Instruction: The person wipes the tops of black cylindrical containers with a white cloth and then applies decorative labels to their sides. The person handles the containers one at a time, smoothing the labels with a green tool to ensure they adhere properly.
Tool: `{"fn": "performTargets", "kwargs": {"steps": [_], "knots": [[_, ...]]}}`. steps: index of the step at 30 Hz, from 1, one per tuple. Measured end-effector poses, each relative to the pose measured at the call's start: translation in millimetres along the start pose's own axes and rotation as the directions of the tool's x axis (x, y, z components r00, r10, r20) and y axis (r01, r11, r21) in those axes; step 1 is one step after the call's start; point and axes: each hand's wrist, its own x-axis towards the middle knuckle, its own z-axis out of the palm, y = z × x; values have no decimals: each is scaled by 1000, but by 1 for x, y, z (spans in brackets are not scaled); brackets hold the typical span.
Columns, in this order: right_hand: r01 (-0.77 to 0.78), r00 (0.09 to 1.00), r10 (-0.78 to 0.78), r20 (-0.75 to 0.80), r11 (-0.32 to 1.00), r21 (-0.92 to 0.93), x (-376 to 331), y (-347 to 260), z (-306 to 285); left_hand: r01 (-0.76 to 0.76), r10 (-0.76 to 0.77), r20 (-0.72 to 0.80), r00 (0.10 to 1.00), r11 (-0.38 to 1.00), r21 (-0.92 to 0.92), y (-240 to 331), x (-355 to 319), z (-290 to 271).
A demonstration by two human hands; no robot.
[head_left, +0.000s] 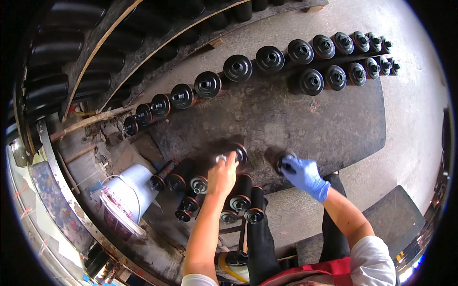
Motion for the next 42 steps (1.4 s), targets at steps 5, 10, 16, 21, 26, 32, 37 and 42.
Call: {"fn": "performTargets", "kwargs": {"steps": [5, 10, 16, 21, 26, 32, 37, 42], "knots": [[-4, 984, 3, -176, 1000, -6, 72, 27, -33, 91, -95, -47, 994, 993, -82, 37, 69, -13], [-50, 968, 37, -248, 998, -44, 126, 45, -43, 114, -136, -116, 984, 977, -180, 60, 124, -15], [-95, 962, 88, -260, 995, -13, 156, 56, -34, 103, -143, -188, 972, 973, -208, 70, 156, -10], [-135, 921, 173, -350, 982, 132, 166, 59, -29, 148, -180, -179, 967, 972, -180, 81, 162, -10], [-204, 966, 220, -134, 971, 123, 155, 57, -58, 105, -126, -238, 963, 989, -103, 85, 166, -7], [68, 855, -155, -495, 979, -190, 141, 119, -193, 116, -125, -217, 968, 992, -50, 84, 159, -12], [-279, 903, 44, -428, 818, -503, 152, 210, -253, 110, -115, -226, 967, 993, -34, 93, 160, -15], [-3, 995, -58, -81, 796, -606, 166, 176, -221, 174, -184, -156, 971, 982, -75, 99, 156, -23]]}}
